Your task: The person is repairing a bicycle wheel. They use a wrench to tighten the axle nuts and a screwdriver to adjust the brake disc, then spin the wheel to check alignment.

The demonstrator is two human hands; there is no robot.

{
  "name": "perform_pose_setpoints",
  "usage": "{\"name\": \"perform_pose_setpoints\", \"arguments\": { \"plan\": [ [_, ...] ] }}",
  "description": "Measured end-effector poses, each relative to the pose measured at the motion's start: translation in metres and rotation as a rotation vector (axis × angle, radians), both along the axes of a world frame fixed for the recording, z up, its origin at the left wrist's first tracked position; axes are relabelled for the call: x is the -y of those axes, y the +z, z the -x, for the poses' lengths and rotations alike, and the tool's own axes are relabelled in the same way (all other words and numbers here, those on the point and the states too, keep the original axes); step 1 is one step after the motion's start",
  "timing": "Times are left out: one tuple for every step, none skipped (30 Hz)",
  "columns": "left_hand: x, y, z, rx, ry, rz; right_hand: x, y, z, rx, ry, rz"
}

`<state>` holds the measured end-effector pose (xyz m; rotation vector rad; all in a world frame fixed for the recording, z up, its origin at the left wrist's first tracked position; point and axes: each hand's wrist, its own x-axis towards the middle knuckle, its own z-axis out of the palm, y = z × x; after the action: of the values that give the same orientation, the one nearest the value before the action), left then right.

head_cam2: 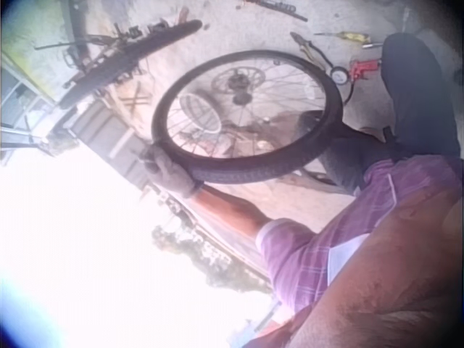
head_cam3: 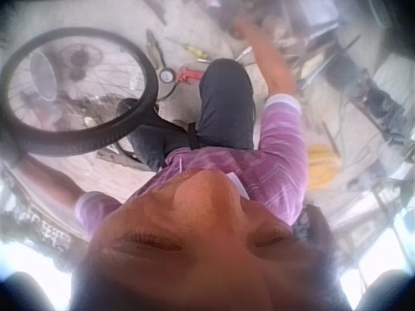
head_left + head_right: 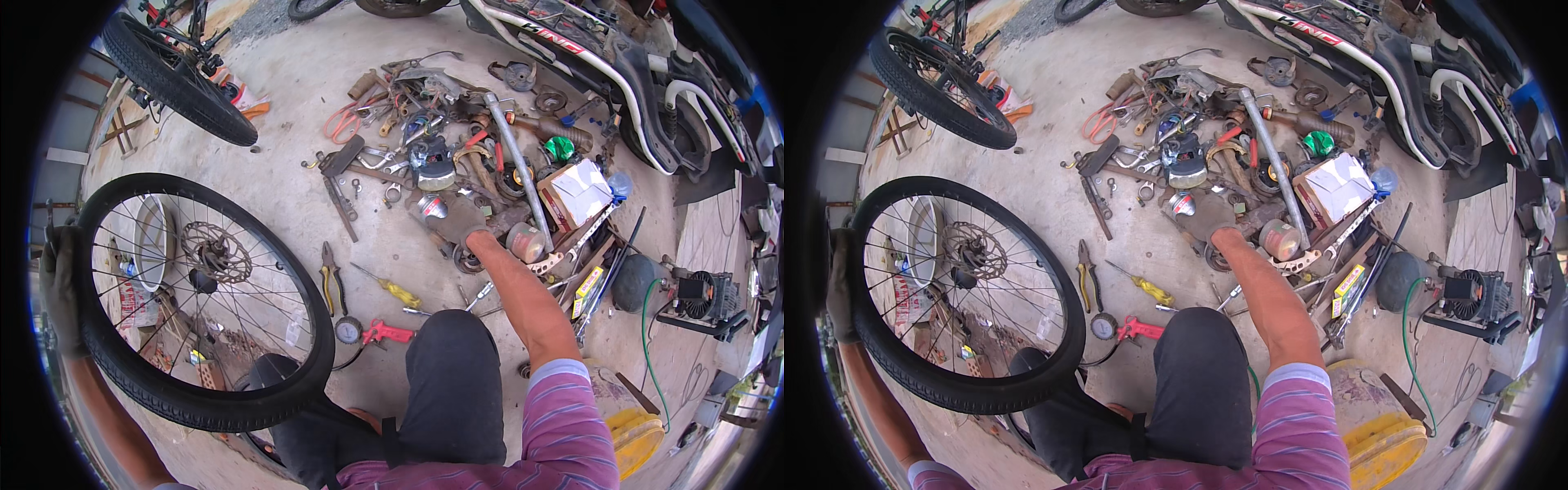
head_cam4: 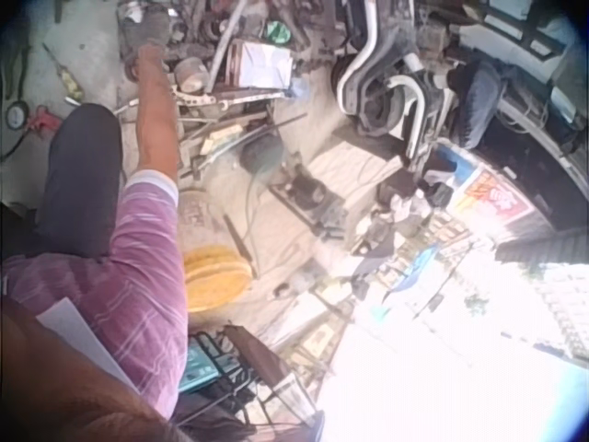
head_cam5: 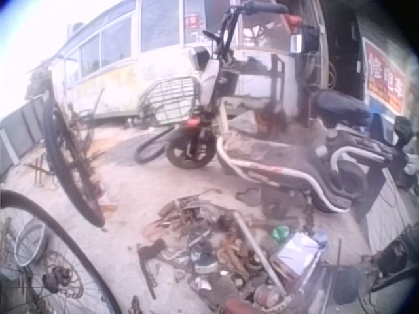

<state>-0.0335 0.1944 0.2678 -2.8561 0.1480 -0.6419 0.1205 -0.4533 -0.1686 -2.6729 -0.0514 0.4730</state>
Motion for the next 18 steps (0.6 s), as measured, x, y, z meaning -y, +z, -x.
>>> {"name": "perform_pose_setpoints", "arguments": {
  "plan": [
    [-0.005, 0.0, 0.001, -0.022, -0.013, 0.039, 0.002, 0.001, -0.007, 0.011, -0.024, -0.03],
    [-0.009, 0.0, 0.001, -0.02, -0.033, 0.016, 0.003, 0.002, -0.015, -0.009, -0.127, -0.136],
    [-0.013, 0.001, 0.002, -0.007, -0.051, -0.036, 0.003, 0.003, -0.023, -0.03, -0.23, -0.243],
    [-0.015, 0.002, 0.001, -0.029, -0.025, 0.078, 0.001, 0.003, -0.03, -0.056, -0.349, -0.344],
    [-0.017, 0.004, 0.001, -0.042, 0.004, 0.161, -0.002, 0.002, -0.035, -0.037, -0.412, -0.355],
    [-0.018, 0.005, 0.001, -0.022, 0.05, 0.158, -0.007, 0.002, -0.039, -0.04, -0.432, -0.364],
    [-0.018, 0.006, 0.002, -0.055, 0.034, 0.244, -0.012, 0.002, -0.044, -0.044, -0.457, -0.369],
    [-0.018, 0.007, 0.002, -0.057, 0.036, 0.246, -0.018, 0.001, -0.048, -0.049, -0.478, -0.371],
    [-0.017, 0.008, 0.003, -0.029, 0.077, 0.204, -0.024, 0.001, -0.052, -0.041, -0.515, -0.355],
    [-0.016, 0.008, 0.004, -0.061, 0.043, 0.239, -0.03, 0.001, -0.055, -0.024, -0.53, -0.353],
    [-0.015, 0.009, 0.005, -0.062, 0.047, 0.229, -0.034, 0.001, -0.057, -0.007, -0.546, -0.352],
    [-0.014, 0.01, 0.006, -0.03, 0.065, 0.153, -0.038, 0.001, -0.059, -0.003, -0.569, -0.351],
    [-0.013, 0.011, 0.006, -0.051, 0.026, 0.19, -0.041, 0.002, -0.061, -0.021, -0.556, -0.375],
    [-0.012, 0.011, 0.006, -0.04, 0.0, 0.158, -0.044, 0.003, -0.063, -0.054, -0.551, -0.401],
    [-0.011, 0.013, 0.006, -0.024, -0.026, 0.079, -0.048, 0.004, -0.064, -0.083, -0.558, -0.417],
    [-0.01, 0.014, 0.005, -0.024, -0.044, -0.012, -0.053, 0.006, -0.067, -0.035, -0.573, -0.407],
    [-0.008, 0.016, 0.004, -0.016, -0.065, -0.152, -0.058, 0.009, -0.072, 0.019, -0.602, -0.388],
    [-0.006, 0.017, 0.003, -0.009, -0.068, -0.266, -0.065, 0.012, -0.075, 0.047, -0.634, -0.361]
  ]
}}
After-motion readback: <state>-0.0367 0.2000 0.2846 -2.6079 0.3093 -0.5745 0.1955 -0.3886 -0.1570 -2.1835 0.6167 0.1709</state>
